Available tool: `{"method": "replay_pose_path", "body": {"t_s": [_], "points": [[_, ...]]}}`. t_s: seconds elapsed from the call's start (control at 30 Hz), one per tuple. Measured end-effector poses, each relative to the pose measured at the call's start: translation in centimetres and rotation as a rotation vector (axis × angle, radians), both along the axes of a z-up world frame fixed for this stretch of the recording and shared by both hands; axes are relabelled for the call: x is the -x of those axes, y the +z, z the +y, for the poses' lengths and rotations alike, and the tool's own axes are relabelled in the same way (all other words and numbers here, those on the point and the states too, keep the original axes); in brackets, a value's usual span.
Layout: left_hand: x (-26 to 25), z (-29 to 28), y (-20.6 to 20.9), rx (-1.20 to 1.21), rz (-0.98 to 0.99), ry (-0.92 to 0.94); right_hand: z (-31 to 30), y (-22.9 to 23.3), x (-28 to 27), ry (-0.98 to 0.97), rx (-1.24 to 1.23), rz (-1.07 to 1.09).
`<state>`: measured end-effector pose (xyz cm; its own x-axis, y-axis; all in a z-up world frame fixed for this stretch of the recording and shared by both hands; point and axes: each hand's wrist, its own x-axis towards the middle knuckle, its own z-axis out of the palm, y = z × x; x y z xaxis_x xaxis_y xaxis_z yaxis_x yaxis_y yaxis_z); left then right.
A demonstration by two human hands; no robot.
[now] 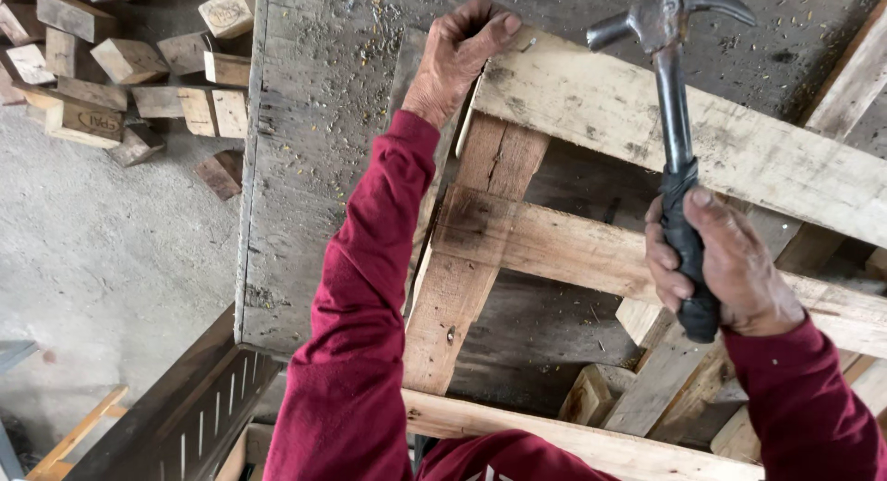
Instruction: The person hammers nails into wooden planks using a hammer. They repeatedly pick up nails from a container and drive them into the wood to secure the planks together.
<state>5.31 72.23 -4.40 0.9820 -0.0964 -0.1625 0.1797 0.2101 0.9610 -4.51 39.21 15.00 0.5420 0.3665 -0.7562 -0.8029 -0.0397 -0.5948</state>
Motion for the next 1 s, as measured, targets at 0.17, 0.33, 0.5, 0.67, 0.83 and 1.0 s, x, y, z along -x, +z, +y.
{"method": "replay_pose_path", "body": {"t_s": [0.17, 0.33, 0.5, 0.67, 0.83, 1.0], "points": [[-0.3, 0.0, -0.2, -0.045, 0.020, 0.004, 1.3, -0.2, 0.1, -0.035, -0.011, -0.101], [0.3, -0.2, 0.0, 0.107, 0.028, 0.044, 2.0, 0.1, 3.6, -0.149, -0.044, -0.060], [0.9, 0.0, -1.5, 0.095, 0.007, 0.047, 3.6, 3.7, 13.7, -0.457, -0.365, 0.056], [0.3, 0.8, -7.1, 0.177, -0.101, 0.023, 4.0, 5.0, 15.1, -0.640, -0.328, 0.287], [0.2, 0.6, -9.4, 0.924, 0.215, 0.085, 8.3, 2.9, 13.5, -0.756, -0.449, 0.397], [1.1, -0.2, -6.1, 0.150, 0.036, 0.113, 7.6, 0.8, 12.1, -0.708, -0.774, 0.486]]}}
